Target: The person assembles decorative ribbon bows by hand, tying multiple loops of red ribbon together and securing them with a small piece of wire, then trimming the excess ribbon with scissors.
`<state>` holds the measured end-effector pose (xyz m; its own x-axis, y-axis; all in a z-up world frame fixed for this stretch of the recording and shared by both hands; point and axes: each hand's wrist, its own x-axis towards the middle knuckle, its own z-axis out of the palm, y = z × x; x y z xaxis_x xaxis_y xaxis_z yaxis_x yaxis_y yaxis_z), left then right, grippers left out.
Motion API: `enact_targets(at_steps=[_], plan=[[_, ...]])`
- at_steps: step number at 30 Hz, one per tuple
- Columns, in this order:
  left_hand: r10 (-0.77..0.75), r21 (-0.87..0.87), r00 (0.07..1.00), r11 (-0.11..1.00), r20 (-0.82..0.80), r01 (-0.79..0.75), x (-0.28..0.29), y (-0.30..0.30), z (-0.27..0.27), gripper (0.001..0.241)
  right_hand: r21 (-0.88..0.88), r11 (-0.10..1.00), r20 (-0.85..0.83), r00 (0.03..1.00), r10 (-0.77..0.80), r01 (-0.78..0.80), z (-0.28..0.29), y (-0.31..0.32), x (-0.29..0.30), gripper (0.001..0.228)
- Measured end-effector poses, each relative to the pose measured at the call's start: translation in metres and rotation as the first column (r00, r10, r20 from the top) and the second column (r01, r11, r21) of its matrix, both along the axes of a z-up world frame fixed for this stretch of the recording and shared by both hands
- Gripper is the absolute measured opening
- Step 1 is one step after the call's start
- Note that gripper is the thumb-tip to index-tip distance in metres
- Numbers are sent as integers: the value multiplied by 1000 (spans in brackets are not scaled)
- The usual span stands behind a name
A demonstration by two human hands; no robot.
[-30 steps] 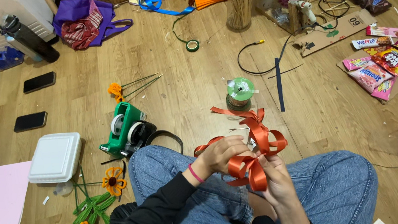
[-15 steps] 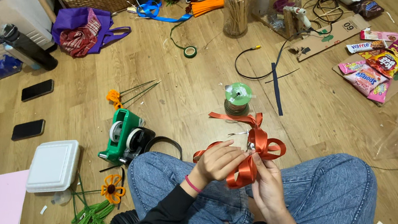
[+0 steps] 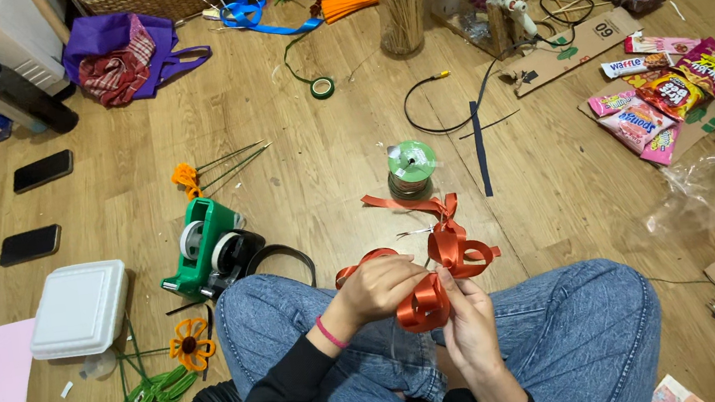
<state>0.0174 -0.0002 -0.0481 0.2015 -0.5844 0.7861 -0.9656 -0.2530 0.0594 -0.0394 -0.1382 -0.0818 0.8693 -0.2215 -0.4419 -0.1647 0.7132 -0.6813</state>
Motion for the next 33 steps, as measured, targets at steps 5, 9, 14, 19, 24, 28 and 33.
enact_targets(at_steps=[5,9,14,19,24,28,33], plan=[[142,6,964,990,-227,-144,-15,-11,6,10,-22,997,24,997,-72,73,-1,6,-1,20],[256,41,816,960,-519,-275,-24,-18,4,4,-47,997,9,998,-62,62,-9,6,-2,19],[344,238,653,939,-675,-248,-30,-18,16,25,-23,999,-28,999,-33,32,5,7,-1,26],[232,172,509,972,-829,-163,-37,-22,17,30,-8,1000,-14,999,-28,28,-5,3,1,19],[288,219,379,952,-880,-214,-37,-24,13,31,-80,995,-9,999,-53,52,-9,5,4,23],[249,178,397,962,-884,-208,-36,-21,10,33,-108,992,8,997,-72,72,-14,5,6,22],[287,223,304,948,-909,-229,-32,-17,16,27,-20,1000,-57,998,-24,23,15,10,10,35]])
